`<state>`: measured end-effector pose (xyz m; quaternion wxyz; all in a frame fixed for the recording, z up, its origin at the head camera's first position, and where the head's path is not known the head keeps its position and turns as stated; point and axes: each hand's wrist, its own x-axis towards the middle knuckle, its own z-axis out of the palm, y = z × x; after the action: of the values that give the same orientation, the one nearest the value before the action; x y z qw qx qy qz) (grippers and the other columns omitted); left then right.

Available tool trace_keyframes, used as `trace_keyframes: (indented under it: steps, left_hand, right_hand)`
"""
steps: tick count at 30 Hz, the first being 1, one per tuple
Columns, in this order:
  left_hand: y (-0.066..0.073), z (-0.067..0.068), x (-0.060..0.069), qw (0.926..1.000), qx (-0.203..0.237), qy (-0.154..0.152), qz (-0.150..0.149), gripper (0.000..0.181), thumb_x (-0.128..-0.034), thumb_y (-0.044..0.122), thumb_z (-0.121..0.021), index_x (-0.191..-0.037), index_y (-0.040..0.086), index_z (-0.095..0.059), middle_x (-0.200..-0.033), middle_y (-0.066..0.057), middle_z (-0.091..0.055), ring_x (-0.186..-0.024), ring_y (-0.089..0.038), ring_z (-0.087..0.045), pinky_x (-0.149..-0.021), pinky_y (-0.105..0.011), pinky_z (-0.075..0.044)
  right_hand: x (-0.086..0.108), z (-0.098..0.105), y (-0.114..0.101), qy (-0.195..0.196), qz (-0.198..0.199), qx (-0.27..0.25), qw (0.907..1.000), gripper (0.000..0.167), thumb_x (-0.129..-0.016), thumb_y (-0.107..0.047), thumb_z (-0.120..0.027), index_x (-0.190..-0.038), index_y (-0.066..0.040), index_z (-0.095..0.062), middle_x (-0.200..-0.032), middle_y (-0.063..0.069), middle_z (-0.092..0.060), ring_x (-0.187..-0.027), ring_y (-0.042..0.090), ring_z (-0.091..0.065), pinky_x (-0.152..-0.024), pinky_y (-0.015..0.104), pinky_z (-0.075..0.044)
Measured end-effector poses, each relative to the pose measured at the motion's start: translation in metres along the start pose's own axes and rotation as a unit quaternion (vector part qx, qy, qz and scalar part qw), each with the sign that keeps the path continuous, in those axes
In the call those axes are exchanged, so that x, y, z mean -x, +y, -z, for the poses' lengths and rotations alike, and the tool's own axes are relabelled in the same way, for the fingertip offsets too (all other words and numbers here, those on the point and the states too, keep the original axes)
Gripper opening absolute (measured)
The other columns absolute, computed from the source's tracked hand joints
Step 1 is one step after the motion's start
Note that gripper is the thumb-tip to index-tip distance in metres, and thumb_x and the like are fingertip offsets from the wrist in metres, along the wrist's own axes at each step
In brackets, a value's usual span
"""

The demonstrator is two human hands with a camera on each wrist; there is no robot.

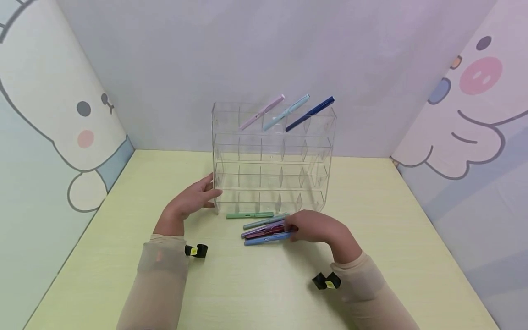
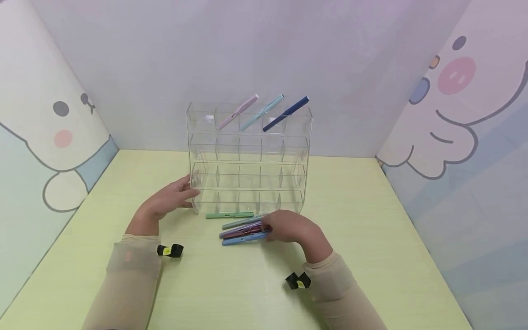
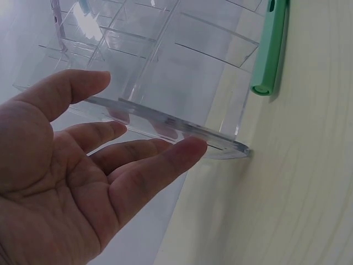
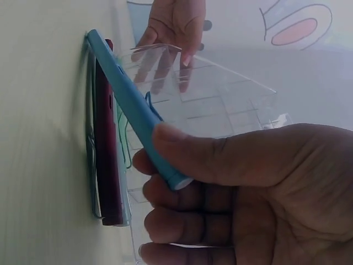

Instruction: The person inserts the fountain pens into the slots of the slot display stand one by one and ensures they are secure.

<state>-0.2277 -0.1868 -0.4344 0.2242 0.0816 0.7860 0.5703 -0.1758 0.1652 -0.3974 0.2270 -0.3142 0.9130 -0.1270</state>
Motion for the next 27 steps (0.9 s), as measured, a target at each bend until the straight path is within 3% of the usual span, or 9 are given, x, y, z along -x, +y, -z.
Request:
trace_keyframes:
  steps: [5, 11, 19, 21, 23, 27]
  left_hand:
    - [0.000, 0.000, -0.001, 1.0000, 0.001, 0.000, -0.001, 0.072, -0.1019, 0.032, -0.053, -0.158, 0.035, -0.008, -0.159, -0.012, -0.031, -0.137, -0.035, -0.045, -0.103, -0.051, -0.048]
    - [-0.001, 0.000, -0.001, 1.0000, 0.005, -0.002, -0.001, 0.073, -0.1025, 0.030, -0.052, -0.159, 0.033, -0.006, -0.160, -0.013, -0.028, -0.137, -0.035, -0.044, -0.104, -0.051, -0.047]
    - [-0.002, 0.001, 0.000, 1.0000, 0.003, -0.003, 0.005, 0.074, -0.1022, 0.032, -0.052, -0.159, 0.033, -0.005, -0.161, -0.012, -0.027, -0.135, -0.036, -0.046, -0.109, -0.054, -0.041]
    - [-0.002, 0.001, 0.000, 1.0000, 0.002, -0.003, 0.007, 0.075, -0.1019, 0.034, -0.053, -0.159, 0.032, -0.004, -0.161, -0.013, -0.027, -0.135, -0.036, -0.047, -0.109, -0.054, -0.040]
    - [-0.001, 0.001, 0.000, 1.0000, 0.000, -0.004, 0.008, 0.076, -0.1018, 0.034, -0.053, -0.159, 0.031, -0.002, -0.161, -0.013, -0.027, -0.134, -0.036, -0.047, -0.110, -0.055, -0.039]
    - [-0.001, 0.001, 0.000, 1.0000, -0.002, -0.003, 0.008, 0.076, -0.1021, 0.034, -0.052, -0.159, 0.030, -0.002, -0.160, -0.014, -0.027, -0.134, -0.036, -0.048, -0.111, -0.056, -0.037]
  right_hand:
    - [-0.002, 0.002, 0.004, 0.036, 0.031, -0.032, 0.9984, 0.015, -0.091, -0.033, -0.070, -0.084, -0.026, -0.059, -0.074, -0.013, -0.052, -0.067, 0.005, -0.045, -0.059, 0.023, -0.040]
    - [-0.003, 0.007, 0.006, 0.077, 0.042, -0.105, 0.9905, 0.006, -0.095, -0.039, -0.064, -0.093, -0.034, -0.060, -0.075, -0.013, -0.055, -0.066, 0.006, -0.047, -0.058, 0.024, -0.041]
    - [-0.004, 0.007, 0.008, 0.098, 0.091, -0.218, 0.9666, 0.013, -0.096, -0.036, -0.062, -0.109, -0.030, -0.061, -0.088, 0.006, -0.069, -0.072, 0.014, -0.054, -0.063, 0.026, -0.045]
    - [-0.005, 0.007, 0.010, 0.112, 0.099, -0.259, 0.9543, 0.017, -0.097, -0.032, -0.062, -0.113, -0.026, -0.060, -0.092, 0.009, -0.070, -0.077, 0.021, -0.060, -0.068, 0.031, -0.051]
    - [-0.005, 0.008, 0.011, 0.130, 0.104, -0.309, 0.9363, 0.021, -0.098, -0.028, -0.062, -0.118, -0.022, -0.059, -0.096, 0.011, -0.070, -0.083, 0.029, -0.065, -0.075, 0.039, -0.057]
    - [-0.007, 0.010, 0.012, 0.173, 0.135, -0.410, 0.8851, 0.028, -0.099, -0.015, -0.059, -0.127, -0.011, -0.055, -0.107, 0.017, -0.067, -0.096, 0.036, -0.068, -0.085, 0.054, -0.056]
